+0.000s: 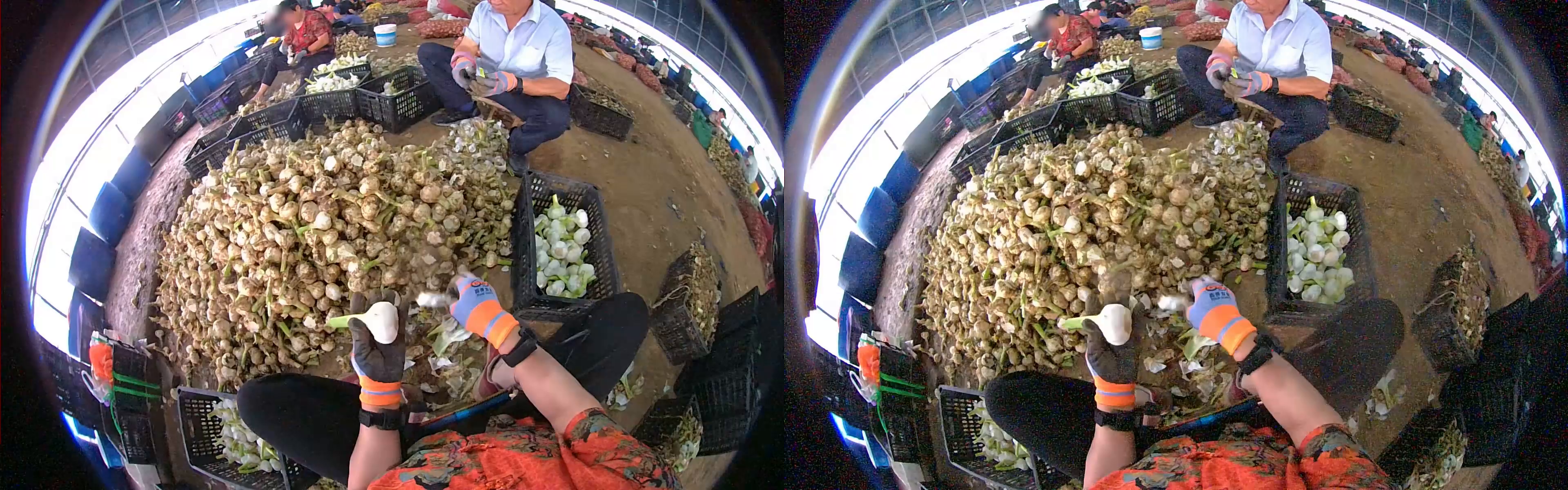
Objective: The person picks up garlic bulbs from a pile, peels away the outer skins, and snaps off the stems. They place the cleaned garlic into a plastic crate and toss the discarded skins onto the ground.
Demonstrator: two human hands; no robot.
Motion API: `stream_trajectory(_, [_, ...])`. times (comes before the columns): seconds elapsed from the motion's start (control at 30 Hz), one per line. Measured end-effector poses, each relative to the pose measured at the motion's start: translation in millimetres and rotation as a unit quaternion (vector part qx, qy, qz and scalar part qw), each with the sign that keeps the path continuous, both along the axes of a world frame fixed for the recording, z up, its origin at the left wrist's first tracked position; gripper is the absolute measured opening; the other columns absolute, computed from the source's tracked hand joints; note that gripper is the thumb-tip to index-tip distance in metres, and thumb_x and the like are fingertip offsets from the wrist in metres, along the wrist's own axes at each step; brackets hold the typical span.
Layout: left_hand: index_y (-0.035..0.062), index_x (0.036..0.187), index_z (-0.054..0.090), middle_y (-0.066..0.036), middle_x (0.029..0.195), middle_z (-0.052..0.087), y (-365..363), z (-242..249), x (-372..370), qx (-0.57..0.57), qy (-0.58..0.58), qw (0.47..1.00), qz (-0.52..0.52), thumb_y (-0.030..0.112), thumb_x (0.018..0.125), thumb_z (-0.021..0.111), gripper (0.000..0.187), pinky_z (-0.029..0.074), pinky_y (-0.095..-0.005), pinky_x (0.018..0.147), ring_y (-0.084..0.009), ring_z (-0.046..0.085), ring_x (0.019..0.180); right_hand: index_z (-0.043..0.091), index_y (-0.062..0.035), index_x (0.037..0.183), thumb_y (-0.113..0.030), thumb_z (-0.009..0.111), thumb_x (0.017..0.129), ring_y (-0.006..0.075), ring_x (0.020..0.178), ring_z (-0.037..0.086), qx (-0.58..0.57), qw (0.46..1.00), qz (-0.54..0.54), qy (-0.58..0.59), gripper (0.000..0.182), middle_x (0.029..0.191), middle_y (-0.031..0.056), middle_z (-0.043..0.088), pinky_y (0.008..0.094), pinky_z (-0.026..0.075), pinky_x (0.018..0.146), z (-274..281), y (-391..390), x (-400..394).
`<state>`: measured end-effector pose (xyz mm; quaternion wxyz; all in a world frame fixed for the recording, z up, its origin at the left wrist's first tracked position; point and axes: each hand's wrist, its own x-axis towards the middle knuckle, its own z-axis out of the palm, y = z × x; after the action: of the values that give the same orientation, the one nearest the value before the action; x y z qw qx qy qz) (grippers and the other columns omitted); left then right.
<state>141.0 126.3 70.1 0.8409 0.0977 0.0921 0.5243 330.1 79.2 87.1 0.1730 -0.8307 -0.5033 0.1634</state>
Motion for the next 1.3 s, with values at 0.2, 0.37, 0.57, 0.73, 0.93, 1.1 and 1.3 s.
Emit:
stream_trajectory(0.2, [0.0075, 0.127, 0.037, -0.015, 0.117, 0.052, 1.0, -4.8, 4.1, -0.024, 0.005, 1.0, 0.008, 0.037, 0.09, 0.044, 0.048, 0.034, -0.0495, 0.099, -0.0315, 0.048, 0.11, 0.052, -0.0013, 0.112, -0.021, 0.059, 0.081, 0.0182, 0.08, 0.061, 0.122, 0.84, -0.011, 0.528, 0.037, 0.098, 0.0082, 0.061, 0.0267, 0.049, 0.07, -112.0, 0.6, -1.0])
stream_trajectory(0.37, [0.0008, 0.112, 0.05, -0.009, 0.101, 0.058, 7.7, -51.1, 18.0, 0.234, 0.491, 0.839, 0.009, 0.005, 0.083, 0.058, 0.031, 0.046, -0.0301, 0.081, -0.0172, 0.057, 0.09, 0.052, -0.005, 0.114, -0.027, 0.045, 0.092, 0.011, 0.076, 0.057, 0.176, 0.489, -0.008, 0.854, 0.032, 0.094, 0.001, 0.058, 0.0276, 0.05, 0.067, -76.8, -2.8, -49.6])
stream_trajectory(0.57, [0.002, 0.129, 0.033, -0.013, 0.127, 0.041, 8.7, -51.8, 41.2, 0.328, 0.49, 0.804, 0.079, 0.006, 0.076, 0.063, 0.061, 0.038, -0.0326, 0.093, -0.0222, 0.045, 0.112, 0.049, -0.0043, 0.115, -0.031, 0.044, 0.091, 0.0211, 0.089, 0.059, 0.182, 0.411, -0.074, 0.89, 0.036, 0.102, 0.0082, 0.059, 0.0333, 0.05, 0.076, -79.6, -2.2, -35.1])
stream_trajectory(0.73, [0.0072, 0.129, 0.035, -0.012, 0.124, 0.043, 16.2, -39.7, 31.0, 0.088, 0.375, 0.919, 0.091, 0.024, 0.09, 0.045, 0.043, 0.042, -0.0368, 0.091, -0.0238, 0.049, 0.108, 0.051, -0.0068, 0.116, -0.036, 0.05, 0.085, 0.0194, 0.085, 0.059, 0.303, 0.099, 0.124, 0.94, 0.043, 0.11, 0.0087, 0.057, 0.031, 0.048, 0.066, -67.3, 20.1, 53.5])
stream_trajectory(0.93, [0.0088, 0.124, 0.038, -0.008, 0.114, 0.047, 25.1, -56.7, 31.4, 0.004, 0.34, 0.936, 0.095, 0.026, 0.088, 0.053, 0.043, 0.045, -0.0346, 0.083, -0.021, 0.053, 0.096, 0.056, -0.003, 0.109, -0.026, 0.059, 0.073, 0.0292, 0.093, 0.058, 0.208, 0.962, -0.145, 0.101, 0.043, 0.1, 0.0156, 0.061, 0.0364, 0.046, 0.08, -125.4, 148.4, 90.4])
stream_trajectory(1.1, [0.0057, 0.128, 0.036, -0.012, 0.124, 0.045, 33.3, -32.4, 37.8, 0.043, 0.376, 0.921, 0.098, 0.012, 0.086, 0.052, 0.045, 0.046, -0.0356, 0.087, -0.0239, 0.052, 0.104, 0.058, -0.006, 0.106, -0.02, 0.056, 0.068, 0.0334, 0.096, 0.056, 0.044, 0.99, -0.132, -0.002, 0.041, 0.104, 0.0188, 0.058, 0.0397, 0.045, 0.083, -68.2, 185.5, 101.1])
stream_trajectory(1.3, [0.0096, 0.138, 0.022, -0.01, 0.135, 0.03, 40.3, -37.9, 34.2, 0.199, 0.336, 0.919, 0.042, -0.001, 0.079, 0.056, 0.068, 0.04, -0.0365, 0.094, -0.0248, 0.04, 0.118, 0.058, 0.0039, 0.095, -0.002, 0.056, 0.067, 0.0236, 0.074, 0.063, 0.213, 0.928, 0.058, 0.301, 0.028, 0.083, 0.0148, 0.064, 0.0324, 0.049, 0.064, -11.7, 124.7, 92.9])
